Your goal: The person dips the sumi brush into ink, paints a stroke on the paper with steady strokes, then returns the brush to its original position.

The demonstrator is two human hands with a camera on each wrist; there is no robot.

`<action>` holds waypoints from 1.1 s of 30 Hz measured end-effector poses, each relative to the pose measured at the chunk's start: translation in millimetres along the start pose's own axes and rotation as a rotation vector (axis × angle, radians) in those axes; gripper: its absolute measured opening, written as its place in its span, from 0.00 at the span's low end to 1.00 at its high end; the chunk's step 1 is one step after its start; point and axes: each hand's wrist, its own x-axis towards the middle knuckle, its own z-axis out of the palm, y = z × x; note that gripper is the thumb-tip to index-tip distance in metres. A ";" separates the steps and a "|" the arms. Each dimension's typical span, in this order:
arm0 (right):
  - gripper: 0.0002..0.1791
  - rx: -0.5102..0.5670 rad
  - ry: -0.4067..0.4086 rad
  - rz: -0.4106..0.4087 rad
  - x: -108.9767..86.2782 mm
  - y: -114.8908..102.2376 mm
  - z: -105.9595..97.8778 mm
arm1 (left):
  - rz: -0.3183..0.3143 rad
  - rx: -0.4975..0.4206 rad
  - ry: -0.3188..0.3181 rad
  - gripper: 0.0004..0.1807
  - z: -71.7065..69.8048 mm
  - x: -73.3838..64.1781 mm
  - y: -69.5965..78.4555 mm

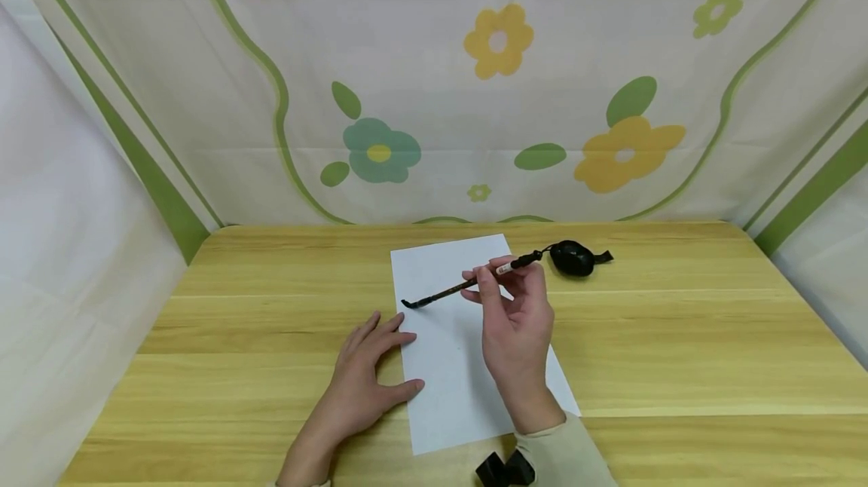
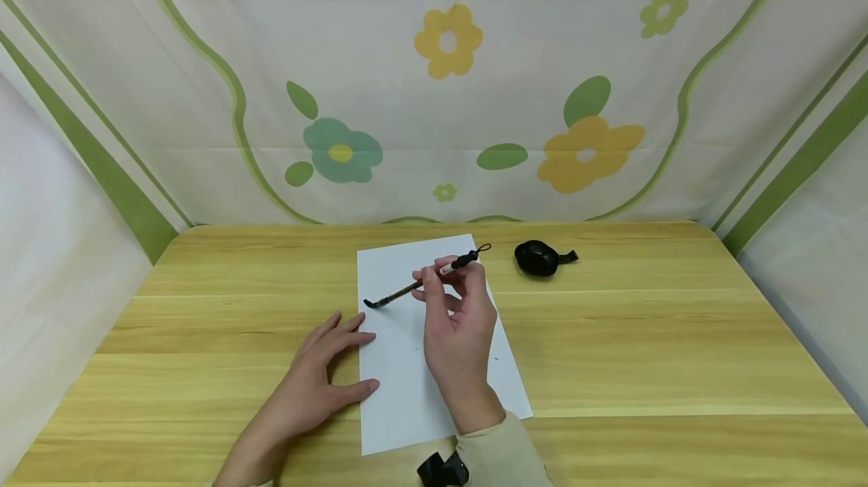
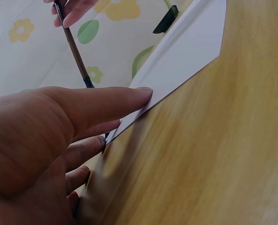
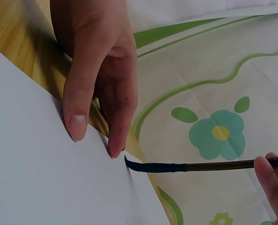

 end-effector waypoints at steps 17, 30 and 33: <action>0.11 -0.060 0.021 -0.033 -1.6 4.3 1.8 | 0.007 -0.014 0.008 0.30 0.8 1.3 -0.3; 0.11 -0.081 0.025 -0.047 -2.9 3.3 2.9 | 0.013 0.000 0.005 0.30 0.5 1.7 -1.2; 0.10 -0.082 0.020 -0.052 -3.4 3.7 3.5 | 0.015 0.001 0.004 0.30 0.3 1.6 -1.3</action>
